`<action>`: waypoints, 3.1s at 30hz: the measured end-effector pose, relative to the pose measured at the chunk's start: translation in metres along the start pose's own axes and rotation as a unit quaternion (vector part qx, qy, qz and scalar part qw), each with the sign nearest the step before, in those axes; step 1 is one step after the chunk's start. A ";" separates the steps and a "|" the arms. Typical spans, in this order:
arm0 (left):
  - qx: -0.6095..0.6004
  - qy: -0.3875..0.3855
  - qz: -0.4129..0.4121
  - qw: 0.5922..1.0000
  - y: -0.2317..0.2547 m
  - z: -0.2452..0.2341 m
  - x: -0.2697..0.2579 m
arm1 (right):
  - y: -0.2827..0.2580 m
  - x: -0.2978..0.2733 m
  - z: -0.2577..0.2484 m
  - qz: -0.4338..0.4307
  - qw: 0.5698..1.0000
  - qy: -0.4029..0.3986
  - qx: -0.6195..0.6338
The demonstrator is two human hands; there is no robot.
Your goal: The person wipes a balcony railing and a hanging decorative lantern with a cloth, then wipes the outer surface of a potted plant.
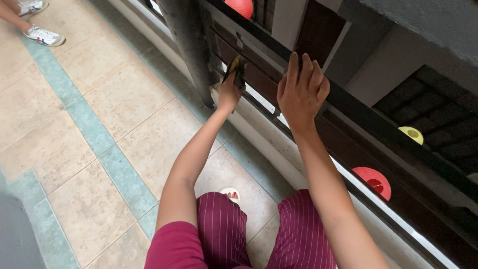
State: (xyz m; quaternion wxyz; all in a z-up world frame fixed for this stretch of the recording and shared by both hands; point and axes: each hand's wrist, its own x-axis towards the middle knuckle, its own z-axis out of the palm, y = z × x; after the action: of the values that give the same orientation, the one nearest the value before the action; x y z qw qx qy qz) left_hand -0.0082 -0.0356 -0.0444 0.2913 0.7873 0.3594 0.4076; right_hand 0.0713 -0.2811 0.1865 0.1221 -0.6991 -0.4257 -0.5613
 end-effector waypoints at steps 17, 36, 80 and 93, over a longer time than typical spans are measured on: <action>0.241 -0.034 0.123 0.962 -0.034 -0.033 0.011 | 0.004 -0.002 0.014 -0.004 0.999 0.050 -0.018; 0.477 -0.230 0.196 0.826 -0.051 0.014 0.056 | 0.002 -0.002 0.018 -0.002 0.998 0.059 -0.018; 0.238 -0.114 0.315 0.912 0.032 0.027 -0.073 | 0.001 -0.004 0.028 0.006 0.994 0.108 -0.002; 0.363 -0.040 0.202 0.909 0.011 0.092 -0.025 | 0.005 -0.002 0.008 -0.009 0.999 0.043 0.014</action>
State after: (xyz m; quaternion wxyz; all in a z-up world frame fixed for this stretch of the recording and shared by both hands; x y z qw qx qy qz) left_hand 0.0633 -0.0768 -0.0927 -0.0891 0.9101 0.3041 0.2671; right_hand 0.0805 -0.2792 0.1836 0.1451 -0.6686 -0.4344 -0.5858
